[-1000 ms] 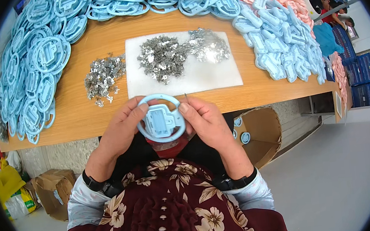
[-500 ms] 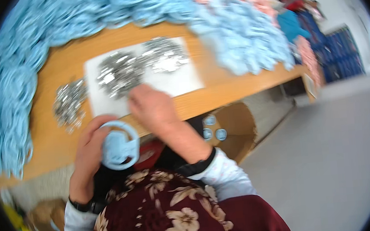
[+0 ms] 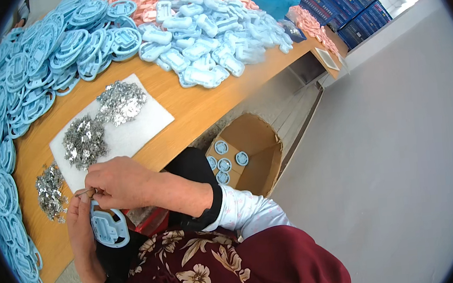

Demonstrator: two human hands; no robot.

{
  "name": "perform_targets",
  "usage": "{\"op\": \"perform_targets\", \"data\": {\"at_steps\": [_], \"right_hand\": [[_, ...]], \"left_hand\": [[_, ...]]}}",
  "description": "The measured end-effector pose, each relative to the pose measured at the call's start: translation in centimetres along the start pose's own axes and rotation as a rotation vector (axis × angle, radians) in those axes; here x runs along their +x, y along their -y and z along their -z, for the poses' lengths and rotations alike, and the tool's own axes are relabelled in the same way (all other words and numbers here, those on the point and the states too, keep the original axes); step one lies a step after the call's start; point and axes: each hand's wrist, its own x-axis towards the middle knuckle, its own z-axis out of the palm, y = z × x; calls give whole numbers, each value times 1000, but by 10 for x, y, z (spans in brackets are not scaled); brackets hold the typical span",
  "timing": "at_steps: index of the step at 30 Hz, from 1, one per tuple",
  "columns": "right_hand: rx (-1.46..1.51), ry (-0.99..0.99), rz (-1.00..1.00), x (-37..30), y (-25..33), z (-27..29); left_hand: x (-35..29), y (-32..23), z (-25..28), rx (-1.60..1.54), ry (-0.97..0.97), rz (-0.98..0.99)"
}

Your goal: The person is using a thin tool to install small metallic components into circular light-blue plastic frames on an industrial assembly line.

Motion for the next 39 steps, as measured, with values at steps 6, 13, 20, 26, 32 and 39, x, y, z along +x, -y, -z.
{"op": "perform_targets", "data": {"at_steps": [6,13,20,26,32,39], "right_hand": [[85,-1,-49,-3,1,3],[162,-24,-211,-3,2,0],[408,92,-387,-1,0,2],[497,96,-462,2,-3,1],[565,-56,-563,-13,-12,8],[652,-90,-629,-21,0,0]], "left_hand": [[0,-2,1,-85,66,89],[1,-3,-4,22,-13,-76],[-1,-1,-3,230,-40,-168],[-2,-5,0,285,-87,-177],[4,-11,12,356,-168,-211],[6,0,12,135,-89,-154]]}}
